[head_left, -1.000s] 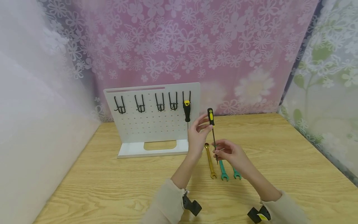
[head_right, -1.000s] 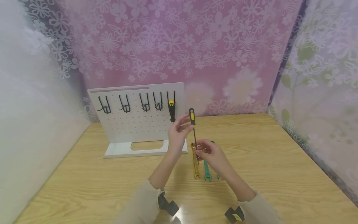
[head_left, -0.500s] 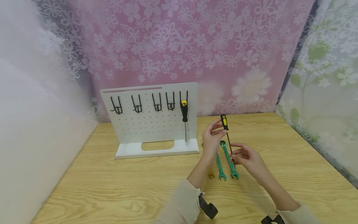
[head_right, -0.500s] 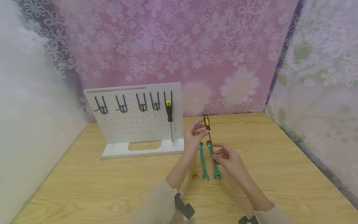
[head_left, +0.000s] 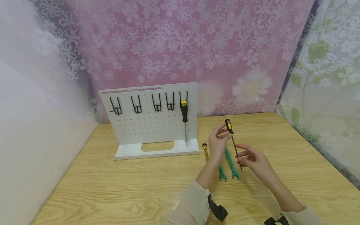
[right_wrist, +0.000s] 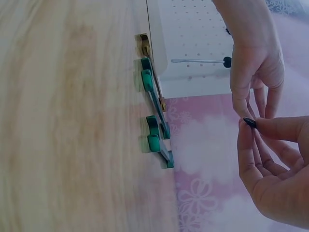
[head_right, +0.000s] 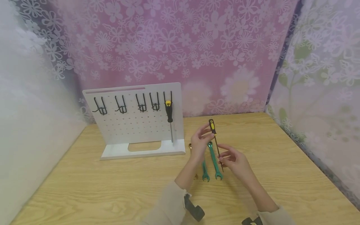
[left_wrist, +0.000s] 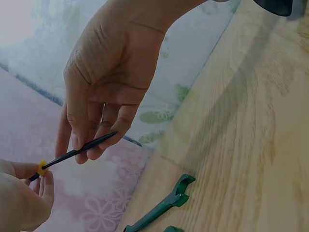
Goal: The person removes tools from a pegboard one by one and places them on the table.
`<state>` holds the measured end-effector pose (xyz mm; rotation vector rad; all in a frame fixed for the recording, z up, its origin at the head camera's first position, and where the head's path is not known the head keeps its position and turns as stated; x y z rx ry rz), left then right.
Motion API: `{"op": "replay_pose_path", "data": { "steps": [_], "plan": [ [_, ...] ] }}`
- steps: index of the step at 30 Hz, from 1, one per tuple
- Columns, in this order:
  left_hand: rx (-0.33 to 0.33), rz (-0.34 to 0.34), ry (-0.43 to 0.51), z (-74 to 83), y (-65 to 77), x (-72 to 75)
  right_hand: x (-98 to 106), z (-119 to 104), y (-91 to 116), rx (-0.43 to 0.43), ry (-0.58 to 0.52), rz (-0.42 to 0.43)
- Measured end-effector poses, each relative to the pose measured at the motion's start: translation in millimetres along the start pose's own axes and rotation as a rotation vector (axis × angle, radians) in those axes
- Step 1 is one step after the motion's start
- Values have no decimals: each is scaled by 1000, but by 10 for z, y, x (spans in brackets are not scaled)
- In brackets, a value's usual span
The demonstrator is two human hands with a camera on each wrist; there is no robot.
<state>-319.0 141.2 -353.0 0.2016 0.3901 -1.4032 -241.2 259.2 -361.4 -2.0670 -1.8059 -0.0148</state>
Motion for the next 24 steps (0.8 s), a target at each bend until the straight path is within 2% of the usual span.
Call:
{"op": "replay_pose_path", "data": {
  "steps": [8,16,24],
  "plan": [
    [33,-4,-11,-127,-18,-12,24,73,4,-20,25,5],
    [57,-5,1,-179,-5,-28,55,130,12,-36,12,3],
    [51,-11,-30,-233,-14,-15,61,179,23,-60,7,-1]
  ]
}}
Point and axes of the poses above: each hand's wrist, its own y-axis away from the middle knuckle, its own x-axis out of the back of the hand, z = x × y, the point moved 9 cm from there along -y, towards the middle knuckle, and after that the axes turned 11 degrees about z, right-handed, at the moved point
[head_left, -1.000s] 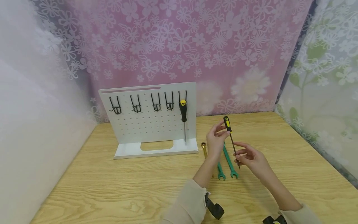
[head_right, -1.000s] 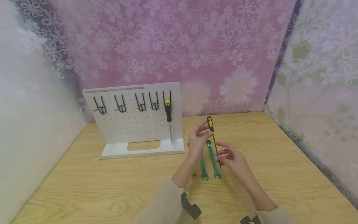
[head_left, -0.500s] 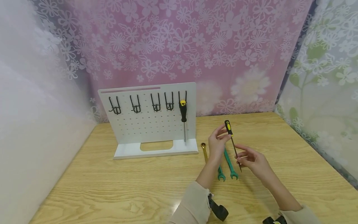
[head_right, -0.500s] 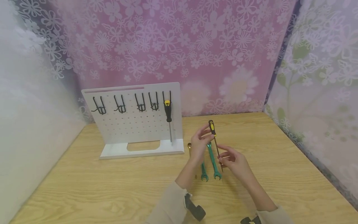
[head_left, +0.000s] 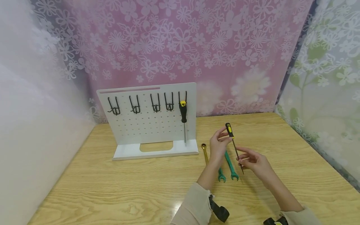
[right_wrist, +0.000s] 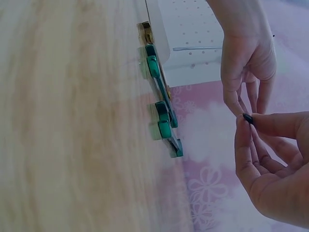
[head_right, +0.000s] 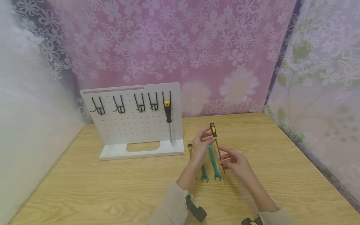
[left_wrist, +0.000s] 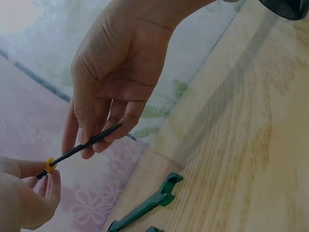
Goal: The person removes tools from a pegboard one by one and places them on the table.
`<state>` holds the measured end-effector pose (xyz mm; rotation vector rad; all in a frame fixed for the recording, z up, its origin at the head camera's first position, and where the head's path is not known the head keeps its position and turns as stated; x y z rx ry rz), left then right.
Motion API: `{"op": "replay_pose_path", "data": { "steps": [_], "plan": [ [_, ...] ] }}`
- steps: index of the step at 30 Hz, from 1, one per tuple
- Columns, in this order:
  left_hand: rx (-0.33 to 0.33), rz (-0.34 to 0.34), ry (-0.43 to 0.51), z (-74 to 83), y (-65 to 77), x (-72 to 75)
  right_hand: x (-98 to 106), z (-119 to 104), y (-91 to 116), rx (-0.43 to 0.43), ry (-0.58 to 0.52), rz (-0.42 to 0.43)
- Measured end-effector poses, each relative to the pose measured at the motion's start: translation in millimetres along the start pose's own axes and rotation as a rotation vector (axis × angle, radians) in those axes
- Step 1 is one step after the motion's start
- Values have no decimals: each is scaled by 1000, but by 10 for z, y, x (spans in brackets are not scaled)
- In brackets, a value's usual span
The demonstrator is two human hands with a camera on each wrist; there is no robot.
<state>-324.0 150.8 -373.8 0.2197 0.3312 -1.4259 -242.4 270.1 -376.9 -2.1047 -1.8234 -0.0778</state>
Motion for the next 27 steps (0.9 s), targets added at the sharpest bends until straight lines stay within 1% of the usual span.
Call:
{"op": "replay_pose_path", "data": {
  "steps": [7,14,17,23,27],
  "plan": [
    [16,-34,-63,-69,6,-12,40,91,23,-41,17,10],
    [66,-70,-141,-203,-10,-37,58,169,34,-71,15,10],
    [89,-81,-145,-247,-1,-44,82,209,40,-86,27,15],
    [115,-117,-148,-323,27,-64,129,291,39,-117,57,18],
    [145,-146,-122,-381,28,-74,140,334,27,-138,64,17]
  ]
}}
Point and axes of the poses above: each hand's wrist, its own y-axis away from the middle knuckle, its own x-axis out of the back of the hand, z = x × y, the point moved 9 cm from there along -y, towards the middle knuckle, and after that the axes turned 11 degrees about z, right-handed, at the moved point
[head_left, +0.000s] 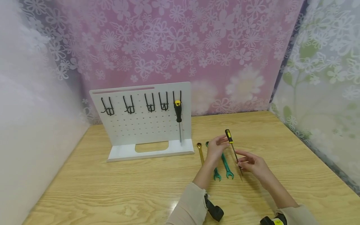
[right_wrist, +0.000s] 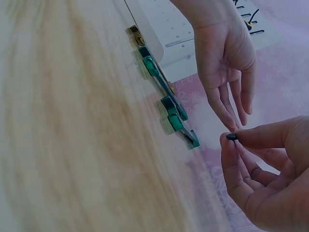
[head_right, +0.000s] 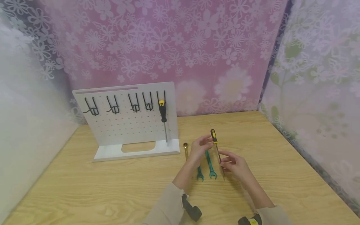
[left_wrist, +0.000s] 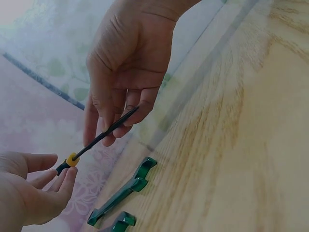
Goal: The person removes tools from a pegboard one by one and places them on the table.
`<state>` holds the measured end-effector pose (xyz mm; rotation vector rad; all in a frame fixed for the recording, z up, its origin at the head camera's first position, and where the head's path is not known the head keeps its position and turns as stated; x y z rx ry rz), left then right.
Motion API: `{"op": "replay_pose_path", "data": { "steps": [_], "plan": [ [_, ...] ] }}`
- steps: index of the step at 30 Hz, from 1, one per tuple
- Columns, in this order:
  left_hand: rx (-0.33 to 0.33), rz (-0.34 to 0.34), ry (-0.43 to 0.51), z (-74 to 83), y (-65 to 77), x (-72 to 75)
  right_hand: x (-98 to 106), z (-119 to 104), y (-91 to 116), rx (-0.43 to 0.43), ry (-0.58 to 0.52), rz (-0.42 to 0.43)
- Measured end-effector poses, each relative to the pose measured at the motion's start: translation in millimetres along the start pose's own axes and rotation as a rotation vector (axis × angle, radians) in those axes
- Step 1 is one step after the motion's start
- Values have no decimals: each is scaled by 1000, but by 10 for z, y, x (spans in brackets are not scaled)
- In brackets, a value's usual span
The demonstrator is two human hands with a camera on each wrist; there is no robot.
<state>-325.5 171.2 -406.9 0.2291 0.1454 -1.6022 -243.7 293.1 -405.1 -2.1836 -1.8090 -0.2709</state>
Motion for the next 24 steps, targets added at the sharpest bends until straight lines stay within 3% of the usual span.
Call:
{"op": "replay_pose_path", "data": {
  "steps": [7,12,24],
  "plan": [
    [72,-6,34,-113,-20,6,-14,132,-34,-74,-19,-18],
    [96,-10,17,-162,-23,3,-21,196,-48,-66,16,-29],
    [136,-97,-104,-283,12,-45,-58,229,-40,-59,30,-75]
  ]
}}
Point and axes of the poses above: each hand's wrist, its own y-axis away from the middle knuckle, its own x-axis out of the back of the hand, z = x × y, the point moved 9 cm from there along -y, towards the middle knuckle, and after that the axes turned 11 degrees about z, right-handed, at the moved point
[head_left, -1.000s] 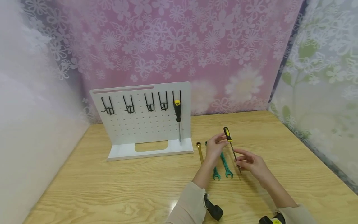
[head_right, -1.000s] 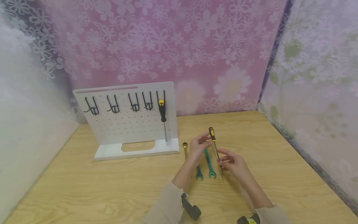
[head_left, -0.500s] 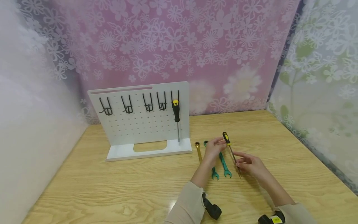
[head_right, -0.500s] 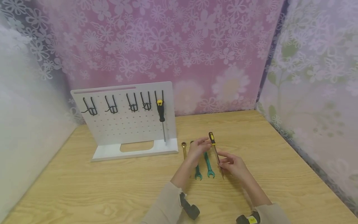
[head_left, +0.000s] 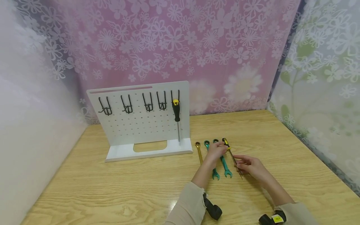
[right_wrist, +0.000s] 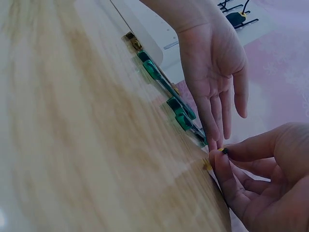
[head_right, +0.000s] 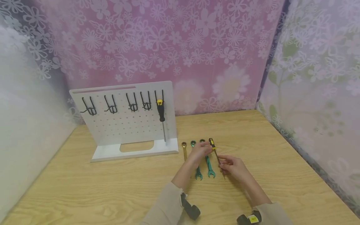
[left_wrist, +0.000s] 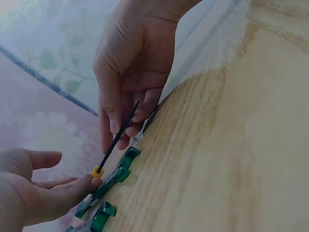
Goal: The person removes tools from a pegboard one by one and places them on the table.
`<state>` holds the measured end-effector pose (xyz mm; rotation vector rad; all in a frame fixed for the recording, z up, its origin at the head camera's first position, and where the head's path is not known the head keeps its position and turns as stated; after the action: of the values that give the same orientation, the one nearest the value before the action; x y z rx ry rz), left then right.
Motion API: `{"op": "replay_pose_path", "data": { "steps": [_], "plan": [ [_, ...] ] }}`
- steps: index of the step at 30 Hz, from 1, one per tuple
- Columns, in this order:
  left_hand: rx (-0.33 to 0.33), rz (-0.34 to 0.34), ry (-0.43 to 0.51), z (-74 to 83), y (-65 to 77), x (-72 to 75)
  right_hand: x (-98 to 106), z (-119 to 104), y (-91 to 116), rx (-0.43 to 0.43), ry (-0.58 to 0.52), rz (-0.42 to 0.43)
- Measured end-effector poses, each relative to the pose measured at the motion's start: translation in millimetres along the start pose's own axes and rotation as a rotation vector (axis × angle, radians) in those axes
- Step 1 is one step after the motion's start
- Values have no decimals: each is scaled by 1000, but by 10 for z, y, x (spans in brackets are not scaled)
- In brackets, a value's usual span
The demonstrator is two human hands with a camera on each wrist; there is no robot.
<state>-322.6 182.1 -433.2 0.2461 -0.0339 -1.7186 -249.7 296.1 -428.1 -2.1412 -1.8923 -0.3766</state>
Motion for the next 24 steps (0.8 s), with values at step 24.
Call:
{"op": "replay_pose_path", "data": {
  "steps": [24],
  "plan": [
    [129,-55,189,-128,-49,-39,70,-41,-18,109,337,137]
  ]
}}
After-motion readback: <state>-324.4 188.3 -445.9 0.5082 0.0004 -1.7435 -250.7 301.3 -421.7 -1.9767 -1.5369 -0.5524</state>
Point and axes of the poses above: each hand's wrist, its own y-axis away from the middle knuckle, its own x-axis out of the back of the hand, z = x × y, the point moved 9 cm from there along -y, towards the middle knuckle, and after that the axes turned 11 degrees about z, right-handed, at the moved point
